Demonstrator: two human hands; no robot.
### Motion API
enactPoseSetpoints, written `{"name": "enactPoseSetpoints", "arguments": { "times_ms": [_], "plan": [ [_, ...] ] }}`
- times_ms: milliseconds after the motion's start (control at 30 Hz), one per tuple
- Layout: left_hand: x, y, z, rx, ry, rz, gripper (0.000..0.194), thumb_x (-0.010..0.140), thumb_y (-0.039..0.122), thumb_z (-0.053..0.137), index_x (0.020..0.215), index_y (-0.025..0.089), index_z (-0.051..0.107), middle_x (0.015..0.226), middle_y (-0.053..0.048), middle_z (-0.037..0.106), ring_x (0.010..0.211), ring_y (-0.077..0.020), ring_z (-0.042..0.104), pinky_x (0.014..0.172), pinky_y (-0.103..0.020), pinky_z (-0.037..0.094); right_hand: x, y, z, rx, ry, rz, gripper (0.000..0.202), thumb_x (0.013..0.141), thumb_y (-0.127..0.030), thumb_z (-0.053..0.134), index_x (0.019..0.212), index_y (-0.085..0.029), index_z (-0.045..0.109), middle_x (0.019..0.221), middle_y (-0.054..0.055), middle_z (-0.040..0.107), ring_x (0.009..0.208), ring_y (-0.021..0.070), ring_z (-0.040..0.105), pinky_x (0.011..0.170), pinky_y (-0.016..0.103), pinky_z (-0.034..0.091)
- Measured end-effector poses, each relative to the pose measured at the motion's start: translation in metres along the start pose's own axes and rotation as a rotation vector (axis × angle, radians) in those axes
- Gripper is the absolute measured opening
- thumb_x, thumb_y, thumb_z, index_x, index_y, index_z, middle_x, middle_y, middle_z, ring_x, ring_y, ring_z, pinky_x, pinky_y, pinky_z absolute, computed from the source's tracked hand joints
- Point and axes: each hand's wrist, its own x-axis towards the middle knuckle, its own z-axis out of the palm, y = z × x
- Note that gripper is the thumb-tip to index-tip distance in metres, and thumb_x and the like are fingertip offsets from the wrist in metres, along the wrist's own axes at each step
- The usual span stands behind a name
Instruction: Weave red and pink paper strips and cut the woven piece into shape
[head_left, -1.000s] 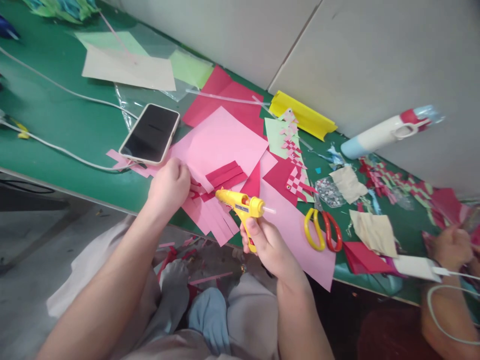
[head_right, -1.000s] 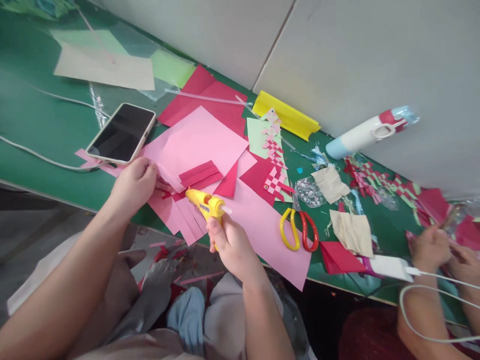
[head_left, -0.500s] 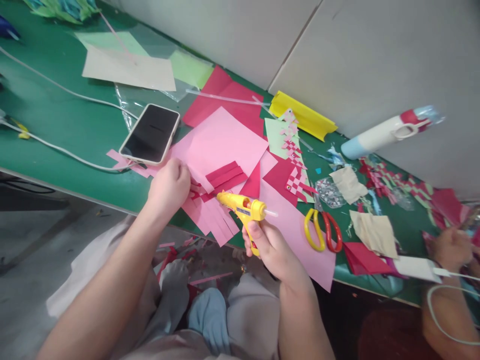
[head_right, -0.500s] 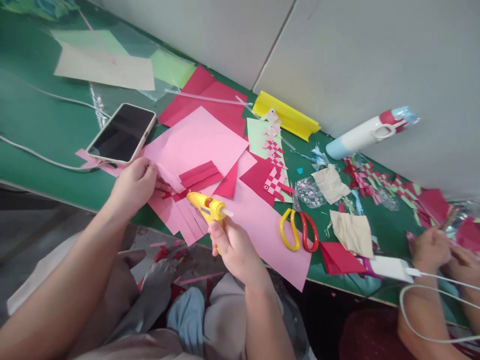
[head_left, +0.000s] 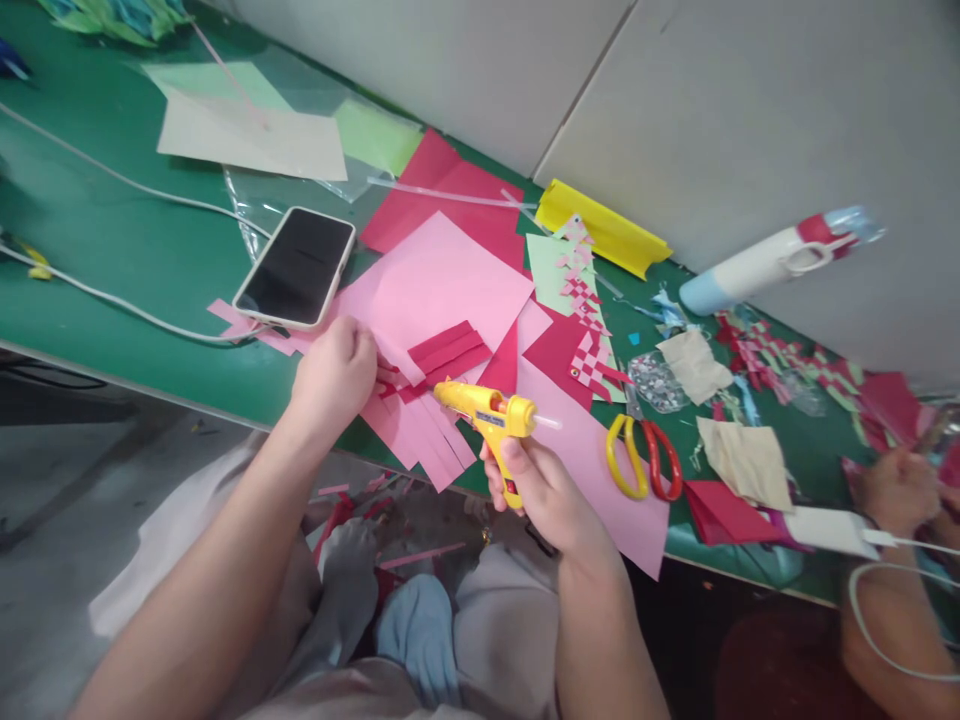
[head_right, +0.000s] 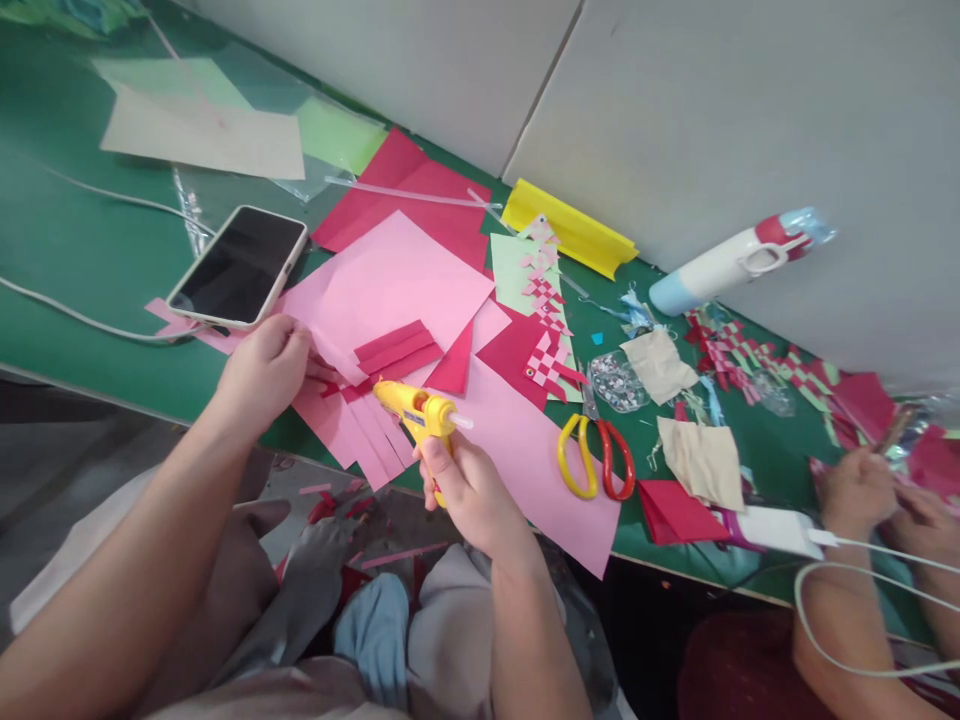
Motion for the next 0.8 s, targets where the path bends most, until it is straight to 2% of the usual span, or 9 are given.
{"name": "enactPoseSetpoints", "arguments": {
  "times_ms": [333, 467, 567, 667, 800],
  "plan": [
    [0.0, -0.002, 0.0, 0.007, 0.008, 0.032, 0.019, 0.089, 0.037, 0.038, 0.086, 0.024, 0.052, 0.058, 0.001, 0.064, 0.058, -0.0186, 0.067, 0.061, -0.03, 0.053, 0.001, 0.003, -0.021, 0.31, -0.138, -0.039, 0.048, 0.09, -0.063, 0.041, 0.097, -0.017, 0.053, 0.062, -0.004, 0.044, 0.044, 0.0073, 0.043, 0.039, 0.019, 0.028],
    [-0.004, 0.002, 0.0, -0.028, 0.004, 0.053, 0.032, 0.09, 0.047, 0.035, 0.084, 0.022, 0.054, 0.062, -0.001, 0.066, 0.061, -0.0193, 0.067, 0.063, -0.031, 0.052, -0.005, 0.004, -0.031, 0.432, -0.161, -0.081, 0.051, 0.087, -0.065, 0.045, 0.096, -0.016, 0.054, 0.06, -0.003, 0.044, 0.044, 0.0093, 0.043, 0.037, 0.019, 0.025],
    [-0.007, 0.006, -0.001, -0.027, 0.009, 0.061, 0.042, 0.091, 0.054, 0.03, 0.083, 0.021, 0.056, 0.064, -0.003, 0.067, 0.063, -0.0193, 0.066, 0.063, -0.03, 0.05, -0.009, 0.005, -0.037, 0.529, -0.16, -0.169, 0.051, 0.085, -0.066, 0.049, 0.094, -0.016, 0.056, 0.055, -0.004, 0.042, 0.039, 0.0082, 0.037, 0.034, 0.019, 0.021],
    [-0.01, 0.01, -0.004, 0.148, -0.037, 0.106, 0.033, 0.087, 0.052, 0.043, 0.081, 0.022, 0.056, 0.067, -0.002, 0.068, 0.065, -0.0185, 0.064, 0.061, -0.029, 0.045, -0.011, 0.007, -0.041, 0.581, -0.168, -0.224, 0.051, 0.083, -0.066, 0.051, 0.093, -0.016, 0.057, 0.052, -0.005, 0.041, 0.036, 0.0069, 0.032, 0.032, 0.019, 0.017],
    [-0.016, 0.013, -0.003, 0.402, -0.076, 0.184, 0.018, 0.076, 0.039, 0.062, 0.076, 0.023, 0.056, 0.074, -0.001, 0.068, 0.066, -0.0179, 0.061, 0.056, -0.028, 0.038, -0.011, 0.01, -0.042, 0.601, -0.178, -0.237, 0.049, 0.085, -0.064, 0.05, 0.094, -0.016, 0.057, 0.055, -0.004, 0.043, 0.036, 0.0066, 0.033, 0.032, 0.018, 0.016]
  ]
}}
